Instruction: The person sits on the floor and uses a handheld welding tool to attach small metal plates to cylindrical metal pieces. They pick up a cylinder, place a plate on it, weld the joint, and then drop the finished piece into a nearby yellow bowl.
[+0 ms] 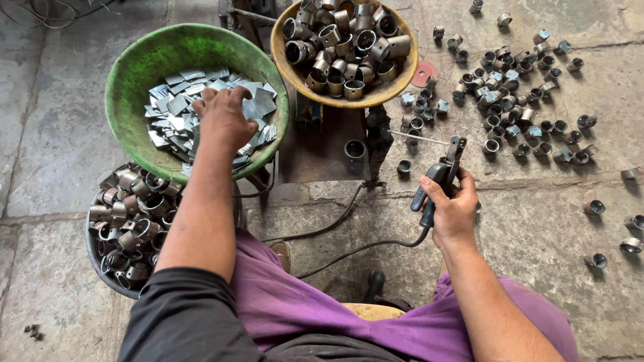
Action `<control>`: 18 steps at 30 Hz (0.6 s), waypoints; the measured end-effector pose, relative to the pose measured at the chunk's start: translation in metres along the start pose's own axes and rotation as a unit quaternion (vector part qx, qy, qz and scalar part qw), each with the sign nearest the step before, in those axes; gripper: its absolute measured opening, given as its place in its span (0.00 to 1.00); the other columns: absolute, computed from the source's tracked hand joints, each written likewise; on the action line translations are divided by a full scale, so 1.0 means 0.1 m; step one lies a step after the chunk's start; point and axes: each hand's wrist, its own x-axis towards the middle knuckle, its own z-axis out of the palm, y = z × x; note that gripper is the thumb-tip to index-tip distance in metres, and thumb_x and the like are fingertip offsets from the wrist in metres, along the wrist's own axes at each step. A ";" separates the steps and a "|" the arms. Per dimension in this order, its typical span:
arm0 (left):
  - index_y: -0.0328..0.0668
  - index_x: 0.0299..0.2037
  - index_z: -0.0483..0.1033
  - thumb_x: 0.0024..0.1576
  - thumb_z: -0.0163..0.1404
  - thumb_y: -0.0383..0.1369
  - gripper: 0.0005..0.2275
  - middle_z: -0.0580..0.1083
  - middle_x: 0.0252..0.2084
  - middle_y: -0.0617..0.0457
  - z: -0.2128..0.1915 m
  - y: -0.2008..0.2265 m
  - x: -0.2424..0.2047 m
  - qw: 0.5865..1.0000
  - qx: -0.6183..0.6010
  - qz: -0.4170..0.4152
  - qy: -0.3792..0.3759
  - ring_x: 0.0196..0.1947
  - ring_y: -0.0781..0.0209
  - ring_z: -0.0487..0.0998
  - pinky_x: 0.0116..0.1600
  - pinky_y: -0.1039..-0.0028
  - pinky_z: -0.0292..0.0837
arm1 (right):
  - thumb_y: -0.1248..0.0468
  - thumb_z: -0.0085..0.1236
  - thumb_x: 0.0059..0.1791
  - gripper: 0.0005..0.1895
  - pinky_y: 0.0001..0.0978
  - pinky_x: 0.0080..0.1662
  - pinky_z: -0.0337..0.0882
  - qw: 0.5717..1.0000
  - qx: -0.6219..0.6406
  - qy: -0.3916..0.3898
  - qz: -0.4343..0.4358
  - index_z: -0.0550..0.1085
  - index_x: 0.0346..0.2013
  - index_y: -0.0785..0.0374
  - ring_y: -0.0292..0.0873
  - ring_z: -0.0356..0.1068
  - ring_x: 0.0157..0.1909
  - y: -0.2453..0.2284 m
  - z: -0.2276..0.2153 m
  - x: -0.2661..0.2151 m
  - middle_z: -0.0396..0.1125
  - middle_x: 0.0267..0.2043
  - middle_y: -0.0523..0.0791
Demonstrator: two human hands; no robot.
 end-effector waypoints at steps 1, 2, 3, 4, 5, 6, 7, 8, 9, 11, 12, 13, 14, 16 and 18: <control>0.52 0.58 0.73 0.49 0.63 0.34 0.24 0.73 0.55 0.49 -0.05 -0.01 -0.06 0.999 -0.030 0.021 0.020 0.64 0.46 0.63 0.68 0.52 0.53 | 0.66 0.68 0.45 0.33 0.28 0.28 0.75 1.000 0.008 0.001 0.000 0.61 0.59 0.66 0.34 0.72 0.31 0.00 0.00 0.00 0.69 0.39 0.45; 0.51 0.57 0.74 0.49 0.63 0.33 0.24 0.74 0.55 0.50 -0.07 0.01 -0.11 0.996 -0.060 0.043 0.040 0.63 0.47 0.64 0.67 0.54 0.55 | 0.67 0.68 0.45 0.33 0.28 0.28 0.76 1.000 0.015 0.003 0.000 0.61 0.59 0.65 0.34 0.72 0.31 0.00 0.00 0.00 0.69 0.38 0.44; 0.50 0.57 0.74 0.49 0.64 0.33 0.24 0.73 0.55 0.48 -0.05 0.06 -0.17 0.991 -0.109 0.059 0.048 0.62 0.47 0.64 0.67 0.56 0.57 | 0.67 0.68 0.44 0.33 0.28 0.28 0.74 1.000 0.017 0.004 -0.008 0.62 0.59 0.66 0.34 0.71 0.30 0.00 0.01 0.01 0.69 0.37 0.44; 0.50 0.57 0.74 0.48 0.64 0.32 0.24 0.73 0.55 0.46 0.02 0.15 -0.23 0.983 -0.157 0.077 0.051 0.61 0.47 0.65 0.66 0.57 0.58 | 0.67 0.69 0.44 0.32 0.28 0.27 0.73 1.000 0.017 0.008 -0.012 0.63 0.59 0.66 0.34 0.69 0.28 0.01 0.01 0.00 0.68 0.36 0.44; 0.49 0.57 0.75 0.48 0.64 0.31 0.24 0.72 0.55 0.44 0.11 0.24 -0.28 0.973 -0.206 0.094 0.053 0.60 0.47 0.65 0.66 0.59 0.59 | 0.67 0.69 0.44 0.32 0.28 0.26 0.72 1.000 0.017 0.013 -0.017 0.64 0.59 0.66 0.34 0.68 0.27 0.03 0.01 0.00 0.68 0.34 0.44; 0.48 0.54 0.75 0.48 0.65 0.32 0.22 0.71 0.54 0.43 0.23 0.37 -0.31 0.962 -0.248 0.105 0.048 0.58 0.49 0.67 0.64 0.61 0.63 | 0.67 0.70 0.44 0.32 0.27 0.27 0.71 1.000 0.012 0.014 -0.019 0.64 0.59 0.66 0.34 0.67 0.27 0.05 0.00 0.01 0.68 0.34 0.44; 0.48 0.52 0.75 0.48 0.65 0.32 0.21 0.71 0.52 0.43 0.36 0.52 -0.32 0.949 -0.290 0.116 0.043 0.56 0.51 0.69 0.63 0.64 0.66 | 0.68 0.70 0.43 0.32 0.27 0.27 0.71 1.000 0.007 0.015 -0.021 0.65 0.58 0.66 0.34 0.67 0.27 0.06 0.01 0.02 0.69 0.34 0.43; 0.48 0.51 0.74 0.48 0.65 0.34 0.21 0.74 0.51 0.47 0.51 0.68 -0.34 0.928 -0.347 0.136 0.008 0.55 0.54 0.73 0.64 0.65 0.69 | 0.68 0.71 0.43 0.32 0.26 0.28 0.70 1.000 0.001 0.016 -0.023 0.65 0.58 0.66 0.34 0.67 0.27 0.07 0.00 0.02 0.69 0.34 0.43; 0.48 0.51 0.73 0.48 0.64 0.36 0.21 0.76 0.49 0.52 0.65 0.81 -0.35 0.902 -0.402 0.154 -0.028 0.53 0.57 0.77 0.65 0.66 0.73 | 0.67 0.71 0.43 0.32 0.26 0.27 0.70 1.000 -0.003 0.018 -0.021 0.65 0.58 0.66 0.34 0.67 0.27 0.08 -0.01 0.01 0.69 0.34 0.43; 0.49 0.51 0.74 0.48 0.64 0.34 0.20 0.75 0.49 0.52 0.93 1.04 -0.44 0.934 -0.324 0.139 -0.053 0.56 0.52 0.69 0.64 0.62 0.63 | 0.66 0.71 0.43 0.33 0.26 0.27 0.70 1.000 -0.010 0.014 -0.019 0.64 0.58 0.66 0.34 0.67 0.26 0.08 -0.01 0.00 0.69 0.34 0.43; 0.50 0.51 0.75 0.48 0.64 0.34 0.20 0.74 0.50 0.51 1.03 1.10 -0.47 0.949 -0.281 0.131 -0.063 0.57 0.49 0.65 0.64 0.60 0.59 | 0.66 0.71 0.43 0.33 0.26 0.27 0.70 1.000 -0.016 0.016 -0.018 0.64 0.57 0.65 0.34 0.67 0.26 0.08 -0.01 0.00 0.69 0.33 0.43; 0.50 0.51 0.75 0.48 0.63 0.35 0.20 0.75 0.49 0.53 1.12 1.14 -0.47 0.948 -0.278 0.147 -0.043 0.57 0.49 0.65 0.64 0.59 0.58 | 0.65 0.71 0.43 0.32 0.26 0.27 0.70 0.999 -0.022 0.017 -0.017 0.64 0.57 0.65 0.34 0.67 0.26 0.07 -0.01 -0.01 0.69 0.33 0.43; 0.50 0.51 0.75 0.47 0.63 0.35 0.20 0.76 0.48 0.54 1.22 1.17 -0.48 0.948 -0.274 0.160 -0.024 0.57 0.49 0.66 0.63 0.58 0.57 | 0.65 0.71 0.43 0.32 0.26 0.27 0.71 0.999 -0.028 0.019 -0.014 0.64 0.57 0.65 0.34 0.67 0.25 0.07 -0.02 -0.02 0.68 0.32 0.43; 0.50 0.50 0.75 0.47 0.63 0.37 0.20 0.77 0.48 0.55 1.37 1.18 -0.48 0.948 -0.271 0.169 0.000 0.56 0.49 0.67 0.63 0.58 0.57 | 0.65 0.72 0.43 0.32 0.26 0.28 0.71 0.999 -0.028 0.007 -0.025 0.65 0.57 0.66 0.34 0.67 0.26 0.06 -0.04 -0.02 0.69 0.34 0.43; 0.50 0.50 0.75 0.47 0.63 0.37 0.20 0.76 0.48 0.53 1.47 1.17 -0.44 0.949 -0.275 0.156 0.014 0.56 0.48 0.67 0.62 0.58 0.57 | 0.64 0.72 0.43 0.32 0.25 0.29 0.71 0.999 -0.031 0.004 -0.025 0.64 0.57 0.66 0.34 0.68 0.27 0.06 -0.05 -0.03 0.69 0.34 0.43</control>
